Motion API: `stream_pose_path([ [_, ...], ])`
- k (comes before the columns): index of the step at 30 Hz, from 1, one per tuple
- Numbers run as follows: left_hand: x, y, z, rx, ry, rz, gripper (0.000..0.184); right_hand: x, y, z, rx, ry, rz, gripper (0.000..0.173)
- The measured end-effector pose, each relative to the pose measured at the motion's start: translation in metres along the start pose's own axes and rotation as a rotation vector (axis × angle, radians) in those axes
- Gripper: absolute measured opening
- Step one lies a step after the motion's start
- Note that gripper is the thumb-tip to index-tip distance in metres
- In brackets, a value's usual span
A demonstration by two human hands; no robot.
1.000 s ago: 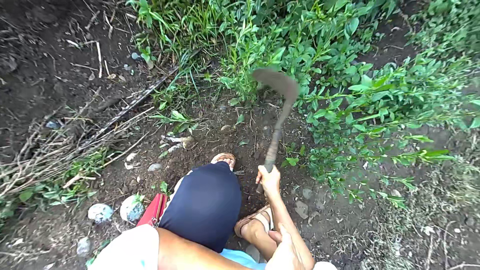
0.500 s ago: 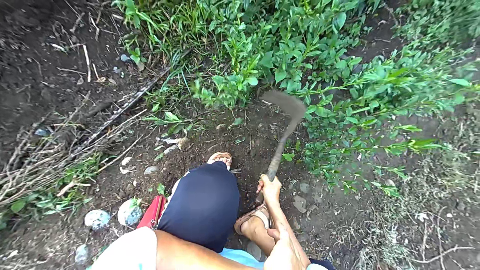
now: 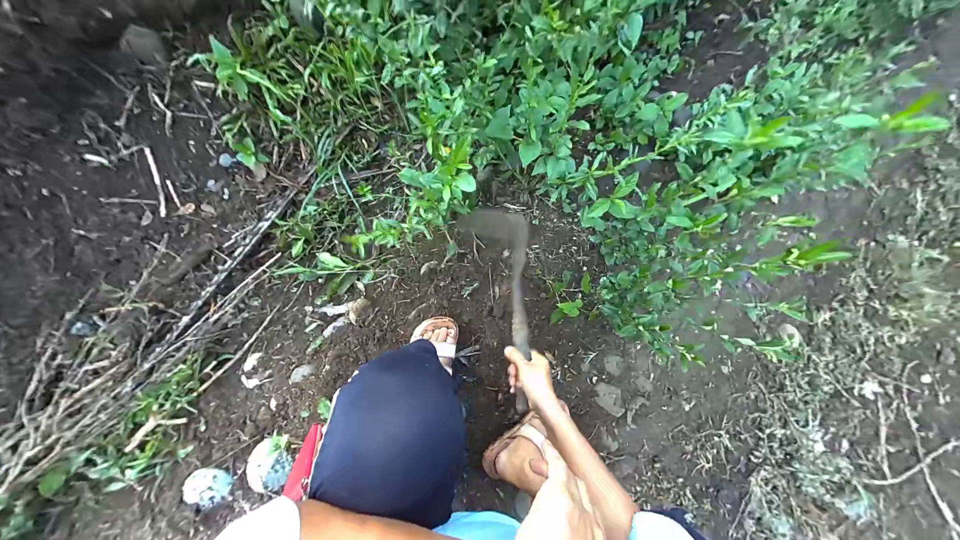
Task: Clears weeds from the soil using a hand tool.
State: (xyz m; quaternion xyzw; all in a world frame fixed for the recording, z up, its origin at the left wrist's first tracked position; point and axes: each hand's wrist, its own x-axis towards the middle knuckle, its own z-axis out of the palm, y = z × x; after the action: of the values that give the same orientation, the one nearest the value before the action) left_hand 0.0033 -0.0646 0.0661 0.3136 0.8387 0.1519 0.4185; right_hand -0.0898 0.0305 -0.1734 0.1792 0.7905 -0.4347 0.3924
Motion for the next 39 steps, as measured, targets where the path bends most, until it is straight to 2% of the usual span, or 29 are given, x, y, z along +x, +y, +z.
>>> stream_pose_path([
  [5, -0.01, -0.005, 0.002, 0.029, 0.125, -0.1, 0.031, 0.033, -0.085, 0.001, 0.441, 0.332, -0.531, 0.026],
  [7, -0.009, -0.007, 0.012, 0.088, 0.239, -0.172, 0.034, 0.053, -0.103, 0.017, 0.538, 0.387, -0.605, 0.026],
  [9, -0.009, -0.011, 0.013, 0.133, 0.253, -0.211, 0.037, 0.074, -0.096, 0.054, 0.546, 0.38, -0.551, 0.033],
  [10, -0.012, -0.015, 0.007, 0.149, 0.213, -0.206, 0.039, 0.087, -0.08, 0.081, 0.516, 0.338, -0.465, 0.035],
  [13, -0.034, -0.032, -0.041, 0.159, -0.151, -0.031, 0.049, 0.117, -0.016, 0.136, 0.213, -0.042, -0.004, 0.035],
  [15, -0.033, -0.035, -0.046, 0.138, -0.162, -0.013, 0.049, 0.123, -0.02, 0.135, 0.086, -0.141, 0.124, 0.034],
  [16, -0.03, -0.033, -0.039, 0.128, -0.118, -0.043, 0.049, 0.121, -0.028, 0.125, 0.068, -0.136, 0.13, 0.034],
  [18, -0.015, -0.022, -0.009, 0.134, 0.124, -0.164, 0.043, 0.112, -0.034, 0.094, 0.066, -0.095, 0.107, 0.033],
  [19, -0.008, -0.018, 0.0, 0.133, 0.193, -0.198, 0.042, 0.109, -0.037, 0.077, 0.084, -0.063, 0.07, 0.033],
  [21, -0.006, -0.016, 0.002, 0.116, 0.178, -0.19, 0.041, 0.101, -0.047, 0.047, 0.16, 0.023, -0.063, 0.031],
  [23, -0.008, -0.015, 0.0, 0.137, 0.132, -0.168, 0.042, 0.091, -0.064, 0.028, 0.273, 0.133, -0.279, 0.025],
  [25, -0.007, -0.015, 0.004, 0.165, 0.209, -0.185, 0.04, 0.088, -0.088, 0.019, 0.385, 0.223, -0.463, 0.023],
  [27, -0.007, -0.016, 0.006, 0.183, 0.233, -0.21, 0.04, 0.088, -0.115, 0.023, 0.48, 0.231, -0.541, 0.027],
  [29, -0.009, -0.019, 0.004, 0.207, 0.222, -0.216, 0.04, 0.092, -0.118, 0.044, 0.5, 0.201, -0.507, 0.035],
  [30, -0.011, -0.02, 0.0, 0.199, 0.188, -0.21, 0.04, 0.1, -0.103, 0.062, 0.449, 0.174, -0.446, 0.036],
  [31, -0.014, -0.022, -0.004, 0.155, 0.12, -0.198, 0.043, 0.113, -0.077, 0.08, 0.352, 0.112, -0.35, 0.035],
  [33, -0.005, -0.017, 0.012, 0.08, 0.23, -0.193, 0.037, 0.133, -0.026, 0.096, 0.052, -0.103, -0.072, 0.033],
  [34, -0.003, -0.015, 0.012, 0.077, 0.259, -0.183, 0.035, 0.137, -0.021, 0.094, -0.06, -0.174, 0.051, 0.033],
  [36, -0.004, -0.016, 0.009, 0.095, 0.267, -0.195, 0.033, 0.133, -0.044, 0.083, -0.107, -0.19, 0.117, 0.03],
  [39, -0.008, -0.016, 0.005, 0.101, 0.255, -0.193, 0.032, 0.114, -0.068, 0.057, -0.094, -0.105, 0.039, 0.028],
])
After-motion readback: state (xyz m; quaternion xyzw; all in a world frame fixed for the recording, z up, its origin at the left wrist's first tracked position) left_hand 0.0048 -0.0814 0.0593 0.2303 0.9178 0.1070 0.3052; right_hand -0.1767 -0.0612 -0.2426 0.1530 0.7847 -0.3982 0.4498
